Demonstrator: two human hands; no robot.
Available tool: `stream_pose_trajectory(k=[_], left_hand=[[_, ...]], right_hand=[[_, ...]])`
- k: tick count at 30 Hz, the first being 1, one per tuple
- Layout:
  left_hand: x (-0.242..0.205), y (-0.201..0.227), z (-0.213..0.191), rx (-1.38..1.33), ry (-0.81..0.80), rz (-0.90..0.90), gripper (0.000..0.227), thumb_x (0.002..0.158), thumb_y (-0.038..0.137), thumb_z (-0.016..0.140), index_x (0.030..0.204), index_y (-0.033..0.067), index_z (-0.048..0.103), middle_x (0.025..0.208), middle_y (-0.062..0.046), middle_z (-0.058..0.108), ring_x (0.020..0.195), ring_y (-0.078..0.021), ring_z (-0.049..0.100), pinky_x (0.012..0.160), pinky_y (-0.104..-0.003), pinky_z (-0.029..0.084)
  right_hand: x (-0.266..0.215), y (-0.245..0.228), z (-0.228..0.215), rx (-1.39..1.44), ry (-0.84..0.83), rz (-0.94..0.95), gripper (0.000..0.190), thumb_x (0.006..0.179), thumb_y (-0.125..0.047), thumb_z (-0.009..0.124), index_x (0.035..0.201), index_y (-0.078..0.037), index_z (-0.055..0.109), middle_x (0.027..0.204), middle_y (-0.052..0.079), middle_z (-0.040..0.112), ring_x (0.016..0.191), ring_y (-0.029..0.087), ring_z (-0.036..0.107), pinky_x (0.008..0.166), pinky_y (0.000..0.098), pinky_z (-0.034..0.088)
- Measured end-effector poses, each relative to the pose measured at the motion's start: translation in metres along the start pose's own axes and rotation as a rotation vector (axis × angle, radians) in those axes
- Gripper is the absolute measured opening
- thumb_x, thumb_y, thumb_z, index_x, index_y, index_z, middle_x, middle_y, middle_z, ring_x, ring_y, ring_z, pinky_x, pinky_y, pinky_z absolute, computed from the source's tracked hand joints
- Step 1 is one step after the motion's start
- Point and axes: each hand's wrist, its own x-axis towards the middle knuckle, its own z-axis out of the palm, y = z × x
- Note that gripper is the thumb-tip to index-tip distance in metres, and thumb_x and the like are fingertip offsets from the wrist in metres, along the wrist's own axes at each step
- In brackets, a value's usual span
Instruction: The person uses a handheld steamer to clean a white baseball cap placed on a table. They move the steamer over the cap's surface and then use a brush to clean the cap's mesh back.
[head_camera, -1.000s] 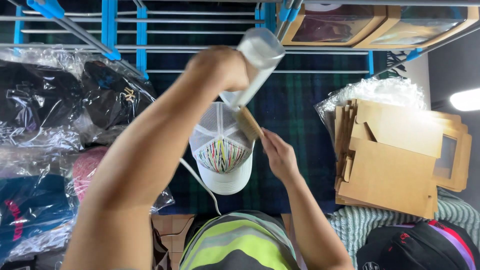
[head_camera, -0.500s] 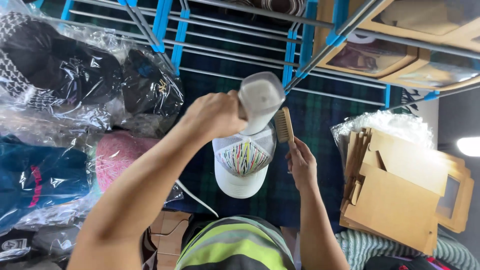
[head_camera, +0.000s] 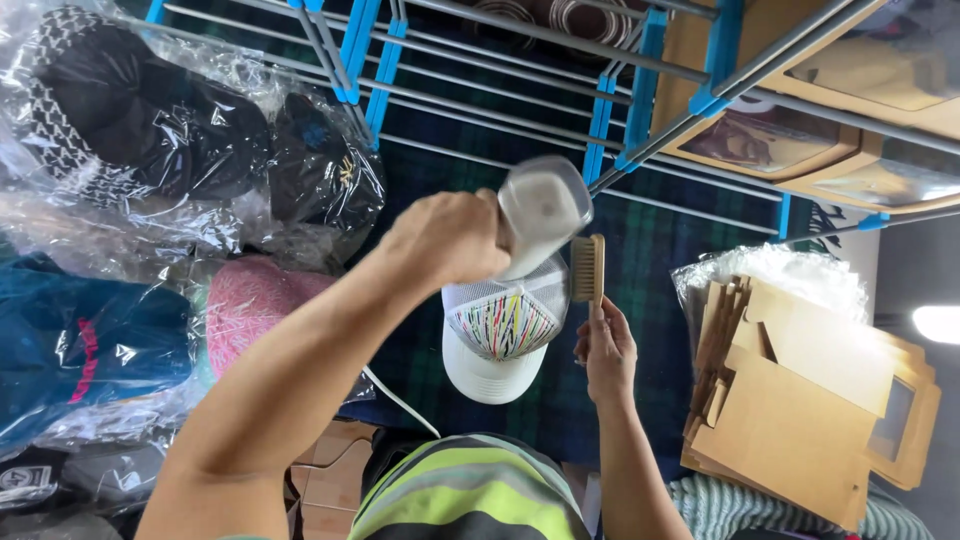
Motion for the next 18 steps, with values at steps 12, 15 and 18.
stream_pose_trajectory(k=[12,15,18], left_hand=[[0.059,-0.115,0.013,-0.715,-0.093,-0.447,0.065,0.074,0.027,0.073,0.128,-0.0082,0.064,0.098,-0.026,0.066,0.066,-0.0373,0.071,0.052,-0.043,0.06],[0.042,-0.144,0.038,-0.824,-0.081,-0.518,0.072,0.073,0.03,0.079,0.129,-0.0104,0.06,0.092,-0.031,0.064,0.063,-0.0403,0.069,0.054,-0.048,0.06],[0.012,-0.158,0.057,-0.874,-0.057,-0.543,0.081,0.07,0.034,0.084,0.134,-0.0082,0.058,0.09,-0.029,0.062,0.056,-0.039,0.067,0.051,-0.05,0.062]], right_hand=[[0.0,-0.038,-0.009,-0.293,-0.077,-0.074,0.038,0.104,-0.027,0.059,0.131,0.0,0.065,0.073,0.014,0.064,0.05,0.018,0.06,0.038,0.0287,0.049],[0.001,-0.059,-0.017,-0.467,-0.129,-0.346,0.031,0.101,-0.016,0.065,0.13,-0.006,0.07,0.077,0.014,0.069,0.052,0.019,0.062,0.044,0.0319,0.051],[0.007,-0.099,0.005,-0.892,-0.406,-0.627,0.029,0.097,-0.032,0.069,0.125,-0.027,0.077,0.083,0.003,0.076,0.066,0.027,0.071,0.058,0.0405,0.057]])
